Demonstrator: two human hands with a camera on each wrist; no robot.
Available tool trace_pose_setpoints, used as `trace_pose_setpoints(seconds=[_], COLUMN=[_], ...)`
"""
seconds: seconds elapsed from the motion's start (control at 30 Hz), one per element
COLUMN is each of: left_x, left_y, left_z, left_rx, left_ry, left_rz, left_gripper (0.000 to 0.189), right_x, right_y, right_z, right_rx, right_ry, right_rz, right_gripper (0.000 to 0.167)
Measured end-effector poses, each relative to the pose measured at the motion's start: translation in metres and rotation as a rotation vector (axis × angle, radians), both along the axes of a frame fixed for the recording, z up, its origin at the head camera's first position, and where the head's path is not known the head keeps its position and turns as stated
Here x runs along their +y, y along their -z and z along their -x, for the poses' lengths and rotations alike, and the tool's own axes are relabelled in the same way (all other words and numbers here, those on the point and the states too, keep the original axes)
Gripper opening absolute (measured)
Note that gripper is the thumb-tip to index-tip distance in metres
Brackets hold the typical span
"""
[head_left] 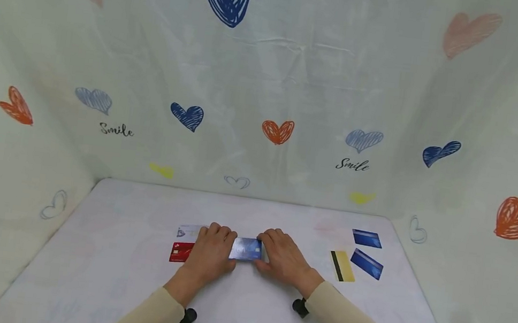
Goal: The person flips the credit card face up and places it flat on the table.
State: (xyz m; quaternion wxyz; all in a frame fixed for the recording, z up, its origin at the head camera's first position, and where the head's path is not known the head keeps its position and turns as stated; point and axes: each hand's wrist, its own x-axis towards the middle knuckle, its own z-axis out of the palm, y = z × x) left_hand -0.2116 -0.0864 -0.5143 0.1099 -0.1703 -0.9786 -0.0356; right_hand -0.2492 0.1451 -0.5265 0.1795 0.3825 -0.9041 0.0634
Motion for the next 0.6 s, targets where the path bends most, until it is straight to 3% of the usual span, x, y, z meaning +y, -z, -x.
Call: trace_pose_setpoints(seconds=[0.2, 0.4, 0.6], left_x=[-0.009, -0.022, -0.03], left_y=[0.005, 0.005, 0.007], left_z=[0.016, 0.036, 0.045], left_rx=[-0.074, -0.162, -0.221], left_ry=[-0.002, -0.035, -0.047], left_rz=[0.012, -0.013, -0.031], left_gripper=[0.067, 0.065, 0.063], right_x=[-0.012, -0.029, -0.039], right_y=[0.005, -0.004, -0.006], right_z=[0.014, 0.029, 0.038], right_rx=[-0.068, -0.203, -0.31], right_ry=[0.016, 0.059, 0.085], right_rz=[-0.044, -0.105, -0.123], right_gripper=[0.051, 0.053, 0.053])
